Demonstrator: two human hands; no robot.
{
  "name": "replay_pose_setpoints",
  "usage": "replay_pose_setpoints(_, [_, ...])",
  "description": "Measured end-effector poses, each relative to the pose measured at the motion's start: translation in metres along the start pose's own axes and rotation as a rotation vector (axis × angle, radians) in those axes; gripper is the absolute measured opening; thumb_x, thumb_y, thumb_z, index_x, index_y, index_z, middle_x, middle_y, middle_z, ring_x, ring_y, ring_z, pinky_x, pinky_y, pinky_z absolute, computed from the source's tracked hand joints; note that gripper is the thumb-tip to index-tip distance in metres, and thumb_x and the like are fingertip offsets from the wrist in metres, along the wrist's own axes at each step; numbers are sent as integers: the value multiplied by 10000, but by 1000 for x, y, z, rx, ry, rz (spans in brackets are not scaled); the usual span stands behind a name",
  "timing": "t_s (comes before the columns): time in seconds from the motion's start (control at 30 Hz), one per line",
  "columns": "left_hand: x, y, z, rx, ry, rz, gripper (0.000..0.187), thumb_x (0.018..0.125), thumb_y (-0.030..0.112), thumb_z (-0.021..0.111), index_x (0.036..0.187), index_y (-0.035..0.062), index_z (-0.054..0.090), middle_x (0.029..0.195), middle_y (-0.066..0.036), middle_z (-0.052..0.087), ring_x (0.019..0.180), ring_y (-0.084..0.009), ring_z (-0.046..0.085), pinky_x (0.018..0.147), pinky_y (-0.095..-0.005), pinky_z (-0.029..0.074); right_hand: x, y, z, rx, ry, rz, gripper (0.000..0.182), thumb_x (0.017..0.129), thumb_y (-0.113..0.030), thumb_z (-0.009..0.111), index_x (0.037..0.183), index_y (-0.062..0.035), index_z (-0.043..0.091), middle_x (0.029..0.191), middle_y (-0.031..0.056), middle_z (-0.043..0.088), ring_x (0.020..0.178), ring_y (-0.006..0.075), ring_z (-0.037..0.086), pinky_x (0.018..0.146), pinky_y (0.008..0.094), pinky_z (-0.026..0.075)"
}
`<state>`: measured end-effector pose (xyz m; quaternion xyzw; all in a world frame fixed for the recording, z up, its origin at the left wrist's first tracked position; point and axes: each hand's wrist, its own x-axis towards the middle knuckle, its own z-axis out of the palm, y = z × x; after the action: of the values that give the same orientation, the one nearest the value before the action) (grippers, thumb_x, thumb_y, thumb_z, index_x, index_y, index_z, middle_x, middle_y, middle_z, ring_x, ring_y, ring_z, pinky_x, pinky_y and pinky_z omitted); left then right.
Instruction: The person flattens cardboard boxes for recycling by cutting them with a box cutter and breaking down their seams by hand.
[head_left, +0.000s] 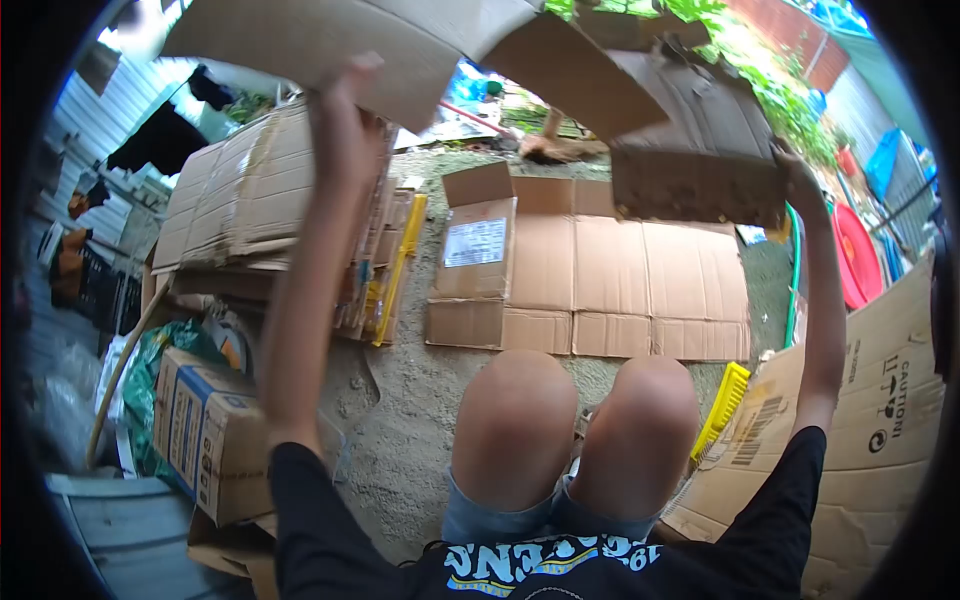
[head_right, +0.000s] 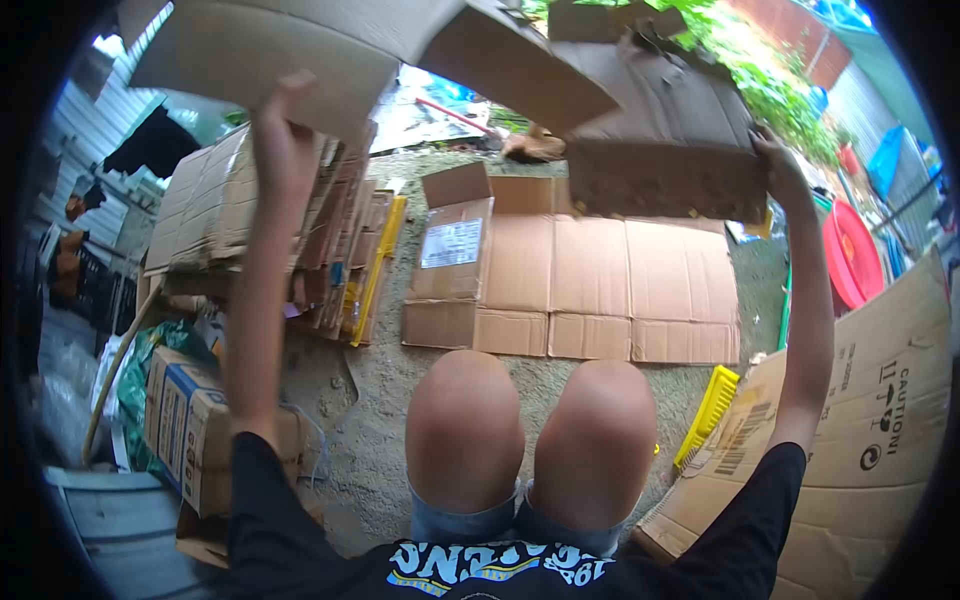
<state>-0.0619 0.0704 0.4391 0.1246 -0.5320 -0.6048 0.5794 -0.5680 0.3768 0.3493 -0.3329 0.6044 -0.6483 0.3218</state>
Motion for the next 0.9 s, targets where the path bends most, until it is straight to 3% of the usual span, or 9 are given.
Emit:
replay_pose_setpoints(0.13, [-104, -116, 19, 16, 74, -294, 373, 757, 123, 605, 1091, 8, 483, 991, -69, 526, 905, -164, 532, 781, -279, 458, -69, 55, -69, -206, 271, 181, 318, 890, -154, 471, 1193, -64, 435, 1081, 31, 538, 1011, 111, 494, 892, 238, 362])
replay_pose_setpoints(0.2, [-151, -185, 0, 132, 87, -320, 333, 771, 145, 594, 1066, 13, 513, 975, -70, 539, 888, -167, 536, 782, -275, 452, -97, 90, -76, -295, 333, 204, 239, 876, -127, 489, 1113, -98, 474, 824, -55, 489, 765, 45, 446, 691, 188, 348])
replay_pose_setpoints(0.33, [-250, -293, -44, 364, 6, -506, 239, 830, 217, 529, 936, 19, 613, 941, -59, 575, 862, -132, 528, 763, -257, 418, -126, 207, -111, -214, 474, 276, 191, 881, -107, 486, 1067, -153, 476, 718, -93, 419, 586, 23, 377, 486, 174, 300])
replay_pose_setpoints(0.43, [-299, -311, -45, 410, 57, -695, 252, 850, 238, 512, 924, 22, 620, 951, -55, 581, 875, -123, 522, 761, -267, 412, -141, 286, -137, -378, 381, 308, 124, 860, -84, 500, 978, -113, 522, 701, -57, 421, 566, 56, 361, 483, 219, 310])
replay_pose_setpoints(0.53, [-342, -318, -59, 326, 161, -817, 269, 868, 226, 502, 1007, 4, 562, 1014, -66, 565, 917, -148, 528, 793, -303, 421, -154, 318, -139, -531, 527, 424, 161, 848, -84, 515, 1008, -79, 531, 732, -25, 492, 586, 84, 414, 507, 240, 351])
replay_pose_setpoints(0.63, [-363, -290, -67, 115, 217, -955, 323, 860, 195, 520, 1107, -10, 484, 1085, -99, 534, 964, -199, 540, 856, -345, 420, -157, 348, -164, -658, 647, 417, 243, 832, -109, 541, 1063, -35, 523, 839, 52, 587, 690, 127, 524, 593, 263, 428])
replay_pose_setpoints(0.7, [-376, -266, -83, -17, 228, -1031, 367, 842, 179, 548, 1144, -6, 452, 1110, -120, 518, 978, -228, 547, 889, -361, 411, -157, 357, -177, -1006, 642, 402, 397, 803, -179, 581, 1152, -21, 477, 964, 142, 612, 833, 224, 591, 723, 309, 470])
replay_pose_setpoints(0.77, [-384, -243, -120, -138, 215, -1233, 449, 851, 188, 524, 1237, 33, 352, 1177, -139, 458, 1042, -278, 520, 930, -431, 389, -152, 332, -142, -1128, 637, 485, 488, 771, -229, 615, 1181, -21, 453, 1013, 173, 591, 905, 265, 576, 784, 339, 454])
replay_pose_setpoints(0.9, [-359, -213, -182, 79, 652, -1023, 493, 868, 278, 470, 1299, 98, 312, 1272, -141, 391, 1175, -289, 419, 984, -453, 310, -149, 313, -89, -1241, 609, 506, 751, 661, -358, 707, 1252, -23, 385, 1159, 225, 509, 1065, 335, 502, 905, 383, 396])
